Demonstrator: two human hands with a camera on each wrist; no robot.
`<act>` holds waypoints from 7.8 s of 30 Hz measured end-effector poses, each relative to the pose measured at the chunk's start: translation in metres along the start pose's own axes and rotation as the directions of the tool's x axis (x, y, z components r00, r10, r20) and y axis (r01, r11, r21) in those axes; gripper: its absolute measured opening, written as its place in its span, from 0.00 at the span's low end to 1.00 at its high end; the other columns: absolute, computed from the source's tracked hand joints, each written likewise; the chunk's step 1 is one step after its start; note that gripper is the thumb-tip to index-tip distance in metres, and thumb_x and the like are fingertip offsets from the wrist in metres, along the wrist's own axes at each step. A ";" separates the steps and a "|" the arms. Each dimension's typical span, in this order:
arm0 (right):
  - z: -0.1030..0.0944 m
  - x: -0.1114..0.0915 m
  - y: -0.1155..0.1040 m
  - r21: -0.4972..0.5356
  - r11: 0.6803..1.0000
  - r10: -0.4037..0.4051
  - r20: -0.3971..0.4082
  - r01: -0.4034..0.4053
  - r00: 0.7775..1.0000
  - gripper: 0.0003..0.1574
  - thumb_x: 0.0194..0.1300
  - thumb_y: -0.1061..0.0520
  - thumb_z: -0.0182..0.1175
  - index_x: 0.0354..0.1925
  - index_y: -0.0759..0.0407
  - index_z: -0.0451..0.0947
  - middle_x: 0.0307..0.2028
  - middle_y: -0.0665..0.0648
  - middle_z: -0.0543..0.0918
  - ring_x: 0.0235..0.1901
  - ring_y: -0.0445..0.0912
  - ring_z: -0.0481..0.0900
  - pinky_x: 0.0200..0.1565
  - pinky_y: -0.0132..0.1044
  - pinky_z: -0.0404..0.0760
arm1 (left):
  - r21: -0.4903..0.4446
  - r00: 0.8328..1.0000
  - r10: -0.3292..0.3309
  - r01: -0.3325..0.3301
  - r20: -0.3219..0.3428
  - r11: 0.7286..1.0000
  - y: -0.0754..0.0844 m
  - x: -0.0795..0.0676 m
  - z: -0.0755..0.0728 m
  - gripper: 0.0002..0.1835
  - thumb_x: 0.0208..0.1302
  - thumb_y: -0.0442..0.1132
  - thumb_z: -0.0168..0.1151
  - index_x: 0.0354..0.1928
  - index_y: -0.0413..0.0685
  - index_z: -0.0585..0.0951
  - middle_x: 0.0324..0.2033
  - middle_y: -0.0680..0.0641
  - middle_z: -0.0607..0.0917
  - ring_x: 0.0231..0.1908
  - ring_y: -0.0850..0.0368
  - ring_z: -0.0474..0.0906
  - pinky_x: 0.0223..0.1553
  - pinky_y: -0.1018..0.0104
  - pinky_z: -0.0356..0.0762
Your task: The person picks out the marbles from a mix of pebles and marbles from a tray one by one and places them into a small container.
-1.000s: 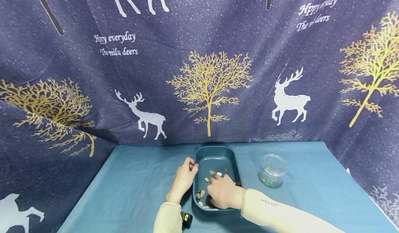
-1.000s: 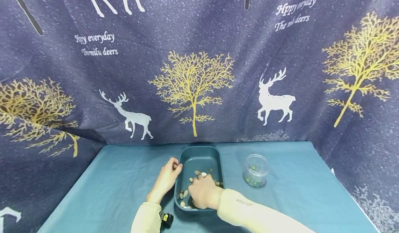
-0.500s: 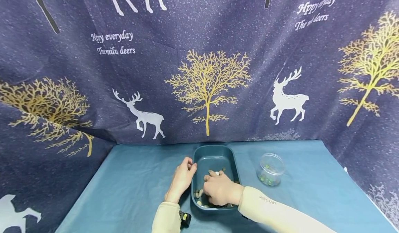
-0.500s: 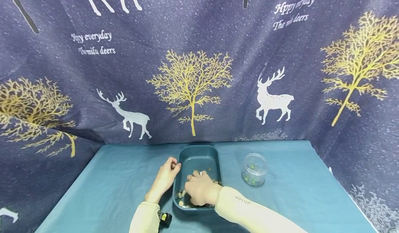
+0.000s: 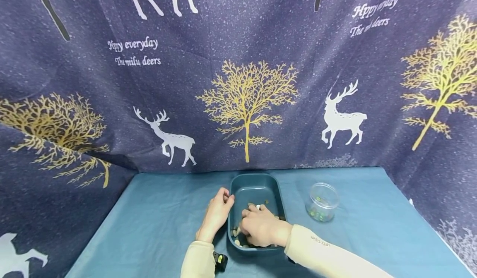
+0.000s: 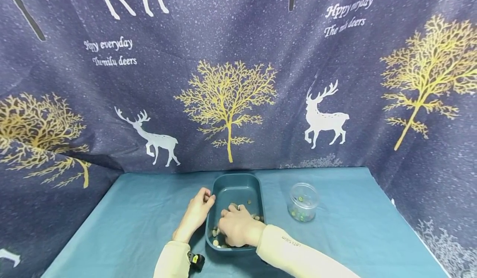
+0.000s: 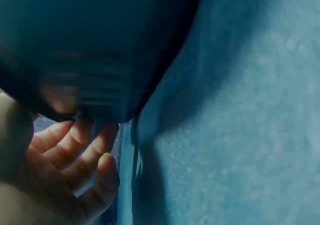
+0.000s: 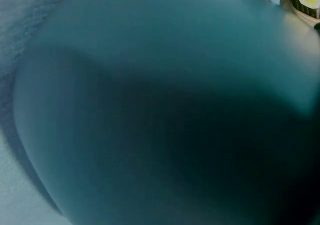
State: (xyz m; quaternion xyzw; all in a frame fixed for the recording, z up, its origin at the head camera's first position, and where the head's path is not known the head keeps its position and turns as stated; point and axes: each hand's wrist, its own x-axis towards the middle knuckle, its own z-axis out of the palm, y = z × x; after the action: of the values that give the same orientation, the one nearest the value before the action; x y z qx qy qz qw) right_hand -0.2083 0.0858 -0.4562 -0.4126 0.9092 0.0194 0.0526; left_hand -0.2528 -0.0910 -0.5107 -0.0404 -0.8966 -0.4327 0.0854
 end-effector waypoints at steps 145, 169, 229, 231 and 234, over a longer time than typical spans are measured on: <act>-0.035 -0.078 0.108 0.474 0.867 0.418 -0.529 -0.151 0.739 0.13 0.58 0.61 0.69 0.43 0.58 0.83 0.49 0.61 0.81 0.52 0.61 0.73 0.56 0.58 0.65 | -0.031 0.999 -0.020 0.021 0.030 0.999 0.003 0.004 -0.001 0.06 0.73 0.44 0.55 0.40 0.51 0.72 0.29 0.53 0.78 0.26 0.57 0.72 0.32 0.61 0.70; -0.001 -0.022 0.015 0.099 0.991 0.097 -0.087 -0.088 0.992 0.11 0.56 0.47 0.72 0.23 0.37 0.79 0.29 0.40 0.74 0.32 0.44 0.67 0.33 0.43 0.63 | -0.021 1.000 0.000 0.000 0.017 1.000 0.003 0.003 0.001 0.06 0.72 0.44 0.55 0.39 0.52 0.72 0.28 0.55 0.78 0.25 0.59 0.73 0.31 0.61 0.70; -0.032 -0.071 0.097 0.571 0.811 0.437 -0.442 -0.130 0.783 0.06 0.64 0.58 0.66 0.38 0.49 0.79 0.52 0.56 0.79 0.55 0.58 0.71 0.55 0.56 0.66 | -0.025 1.000 0.009 -0.008 0.021 1.000 0.001 -0.001 -0.001 0.06 0.73 0.43 0.54 0.40 0.50 0.71 0.29 0.53 0.78 0.26 0.58 0.72 0.31 0.61 0.70; -0.033 -0.077 0.100 0.590 0.796 0.455 -0.438 -0.134 0.775 0.05 0.64 0.57 0.66 0.38 0.50 0.79 0.53 0.57 0.78 0.55 0.58 0.71 0.56 0.57 0.66 | -0.024 1.000 0.003 -0.003 0.024 1.000 0.001 -0.002 -0.001 0.06 0.73 0.44 0.54 0.40 0.50 0.71 0.29 0.54 0.78 0.26 0.59 0.72 0.31 0.61 0.70; -0.036 -0.085 0.105 0.617 0.773 0.483 -0.425 -0.146 0.765 0.04 0.65 0.56 0.65 0.39 0.51 0.79 0.55 0.60 0.77 0.56 0.59 0.70 0.56 0.58 0.65 | -0.020 1.000 0.000 0.000 0.025 1.000 0.002 -0.002 -0.002 0.06 0.73 0.44 0.54 0.41 0.50 0.72 0.29 0.54 0.78 0.26 0.59 0.72 0.31 0.61 0.70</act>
State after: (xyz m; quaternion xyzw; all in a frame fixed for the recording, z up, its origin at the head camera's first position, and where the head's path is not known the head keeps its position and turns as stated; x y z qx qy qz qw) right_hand -0.2344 0.2158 -0.4117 -0.1999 0.9069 -0.3557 -0.1053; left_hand -0.2505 -0.0908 -0.5081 -0.0466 -0.8931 -0.4413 0.0739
